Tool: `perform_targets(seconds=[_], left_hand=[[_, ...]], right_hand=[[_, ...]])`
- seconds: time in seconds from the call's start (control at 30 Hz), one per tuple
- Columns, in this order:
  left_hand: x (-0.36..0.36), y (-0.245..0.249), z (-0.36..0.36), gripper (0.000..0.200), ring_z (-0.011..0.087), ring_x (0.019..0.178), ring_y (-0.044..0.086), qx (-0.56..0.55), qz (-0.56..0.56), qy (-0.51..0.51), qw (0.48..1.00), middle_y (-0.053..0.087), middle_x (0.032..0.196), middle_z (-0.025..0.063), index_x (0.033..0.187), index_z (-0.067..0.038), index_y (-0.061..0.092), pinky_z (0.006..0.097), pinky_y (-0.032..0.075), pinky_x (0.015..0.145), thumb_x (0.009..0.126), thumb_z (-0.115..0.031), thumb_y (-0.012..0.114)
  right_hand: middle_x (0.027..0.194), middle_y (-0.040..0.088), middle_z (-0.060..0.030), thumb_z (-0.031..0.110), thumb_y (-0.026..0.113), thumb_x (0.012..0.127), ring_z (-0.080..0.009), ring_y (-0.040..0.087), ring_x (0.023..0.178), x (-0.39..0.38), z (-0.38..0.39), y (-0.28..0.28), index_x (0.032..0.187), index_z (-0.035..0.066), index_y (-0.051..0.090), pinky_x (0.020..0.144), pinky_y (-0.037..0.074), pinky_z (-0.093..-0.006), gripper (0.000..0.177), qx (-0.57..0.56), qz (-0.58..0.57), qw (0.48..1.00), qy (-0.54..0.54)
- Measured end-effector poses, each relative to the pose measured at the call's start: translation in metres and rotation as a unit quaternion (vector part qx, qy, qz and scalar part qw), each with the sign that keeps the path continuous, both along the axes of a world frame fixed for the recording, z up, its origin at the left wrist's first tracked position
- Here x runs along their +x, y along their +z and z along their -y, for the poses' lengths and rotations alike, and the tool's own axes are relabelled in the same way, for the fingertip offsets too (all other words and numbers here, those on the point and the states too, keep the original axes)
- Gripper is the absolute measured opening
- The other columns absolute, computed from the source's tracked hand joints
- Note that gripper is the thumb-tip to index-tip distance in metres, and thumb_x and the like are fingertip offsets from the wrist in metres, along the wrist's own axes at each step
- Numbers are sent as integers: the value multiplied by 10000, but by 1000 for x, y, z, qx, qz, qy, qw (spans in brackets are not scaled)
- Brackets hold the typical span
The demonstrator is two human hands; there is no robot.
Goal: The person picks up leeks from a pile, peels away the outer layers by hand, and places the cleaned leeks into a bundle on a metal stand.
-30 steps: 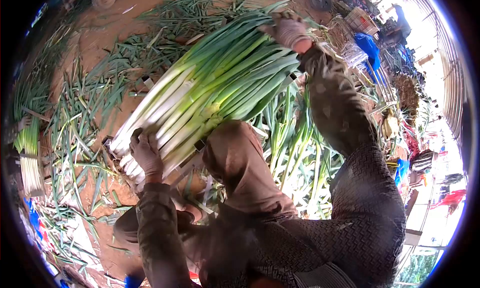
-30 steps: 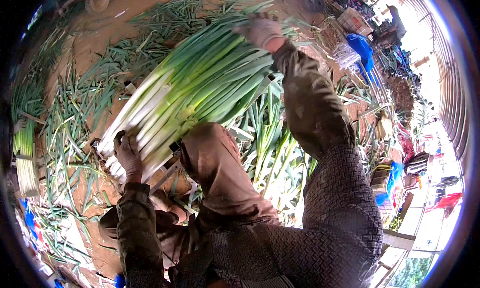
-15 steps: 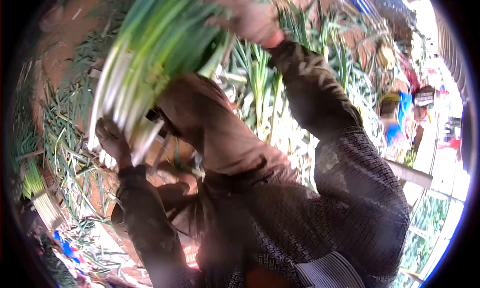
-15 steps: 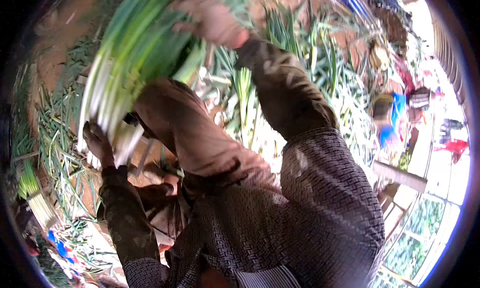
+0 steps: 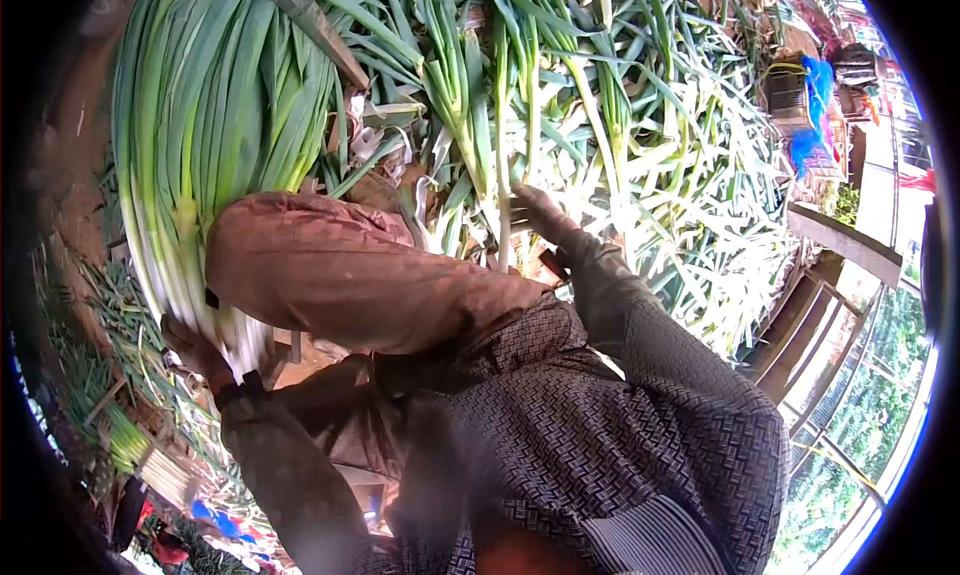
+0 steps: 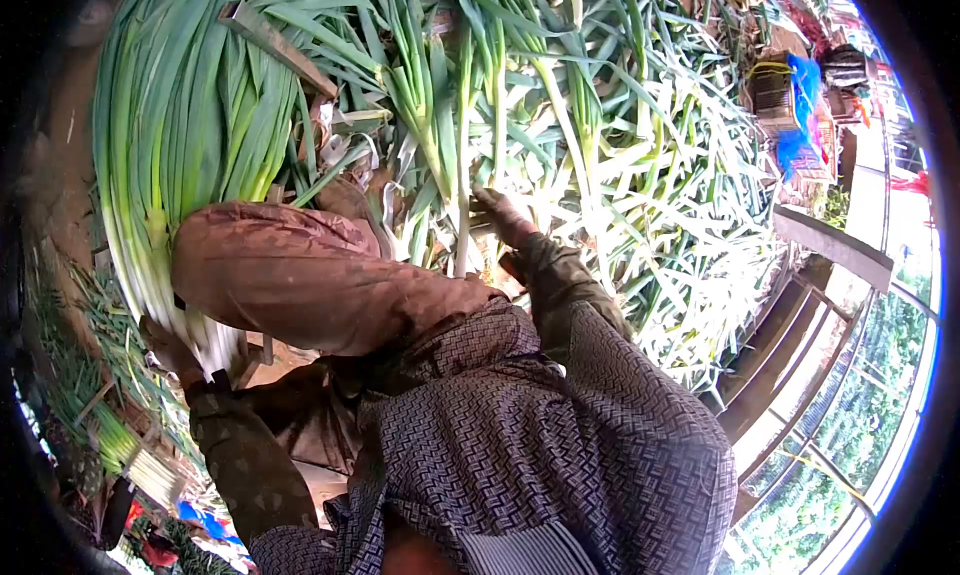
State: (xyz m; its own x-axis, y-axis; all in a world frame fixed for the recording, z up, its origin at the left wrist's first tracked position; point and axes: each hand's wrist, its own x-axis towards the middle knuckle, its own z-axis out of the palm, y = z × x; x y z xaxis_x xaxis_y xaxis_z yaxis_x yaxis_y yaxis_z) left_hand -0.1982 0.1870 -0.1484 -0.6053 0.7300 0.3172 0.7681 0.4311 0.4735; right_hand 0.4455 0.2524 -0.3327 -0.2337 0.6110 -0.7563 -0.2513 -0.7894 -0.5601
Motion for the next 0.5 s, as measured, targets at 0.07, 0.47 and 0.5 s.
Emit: perform_targets(seconds=[0.07,0.47,0.5], left_hand=[[-11,-6,3,466,333,1197,527,-13,-21,20,1000,543,1309,180,1299,7,526,413,427,1012,1039,-359,399],[-10,9,-2,478,397,1193,523,-199,-221,182,937,523,1333,162,1342,-104,504,486,428,980,990,-427,473],[-7,19,-8,549,417,1194,515,-145,-242,188,941,514,1342,175,1311,-60,518,497,424,994,955,-478,528]], right_hand=[[981,587,-92,393,637,910,-221,598,726,-38,-20,12,1239,39,502,654,524,-375,502,39,43,997,-54],[723,494,-1,336,469,1022,-112,496,578,-35,-92,210,963,76,515,515,427,-223,270,140,-291,937,-129],[747,526,-6,363,507,1004,-119,550,618,-40,-84,232,976,66,522,540,459,-223,298,143,-290,938,-127]])
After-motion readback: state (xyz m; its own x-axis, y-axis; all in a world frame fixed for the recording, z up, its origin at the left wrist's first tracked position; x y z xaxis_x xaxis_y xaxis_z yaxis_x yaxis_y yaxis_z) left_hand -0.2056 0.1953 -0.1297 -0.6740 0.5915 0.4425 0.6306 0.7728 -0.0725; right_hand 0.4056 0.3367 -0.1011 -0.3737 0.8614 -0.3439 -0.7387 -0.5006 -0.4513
